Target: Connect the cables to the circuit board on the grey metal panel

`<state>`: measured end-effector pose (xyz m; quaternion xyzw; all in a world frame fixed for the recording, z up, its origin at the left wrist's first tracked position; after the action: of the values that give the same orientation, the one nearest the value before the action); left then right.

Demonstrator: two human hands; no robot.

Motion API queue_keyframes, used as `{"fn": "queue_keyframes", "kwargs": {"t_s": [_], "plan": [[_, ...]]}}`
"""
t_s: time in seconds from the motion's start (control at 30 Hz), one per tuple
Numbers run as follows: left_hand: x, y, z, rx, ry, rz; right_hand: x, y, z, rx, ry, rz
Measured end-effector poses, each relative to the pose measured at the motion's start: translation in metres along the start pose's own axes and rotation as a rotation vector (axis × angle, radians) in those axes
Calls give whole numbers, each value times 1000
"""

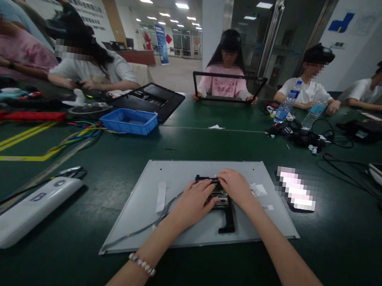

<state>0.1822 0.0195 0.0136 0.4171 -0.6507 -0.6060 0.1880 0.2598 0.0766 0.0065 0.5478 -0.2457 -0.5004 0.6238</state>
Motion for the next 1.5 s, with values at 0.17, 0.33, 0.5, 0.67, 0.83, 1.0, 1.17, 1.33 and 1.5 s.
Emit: {"fn": "queue_keyframes", "kwargs": {"t_s": [0.17, 0.33, 0.5, 0.67, 0.83, 1.0, 1.17, 1.33, 1.5], "plan": [[0, -1, -1, -7, -5, 14, 0, -1, 1, -41, 24, 2], [0, 0, -1, -17, -6, 12, -1, -1, 0, -63, 26, -14], [0, 4, -4, -4, -12, -2, 2, 0, 1, -61, 27, -30], [-1, 5, -5, -6, -15, -7, 8, 14, -2, -114, 18, -47], [0, 6, -6, -29, -19, 4, 22, 31, -36, -135, -55, 17], [0, 9, -12, -47, -33, 5, 52, 35, -86, -152, -147, 101], [0, 7, -21, -44, -86, 21, 67, 25, -99, -263, -181, 141], [0, 4, -20, -40, -84, 32, 71, 24, -108, -222, -256, 121], [-1, 4, -22, -42, -84, 42, 80, 33, -123, -209, -359, 52]]}}
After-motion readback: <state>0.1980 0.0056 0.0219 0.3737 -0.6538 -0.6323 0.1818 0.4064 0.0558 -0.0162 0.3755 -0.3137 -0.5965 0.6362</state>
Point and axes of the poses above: each hand's wrist, its own x-axis away from the middle knuckle, its own y-axis out of the back of the hand, z = x × y, the point moved 10 cm from there along -x, towards the middle knuckle, and after that the axes turned 2 degrees about x, right-handed, at the moved point
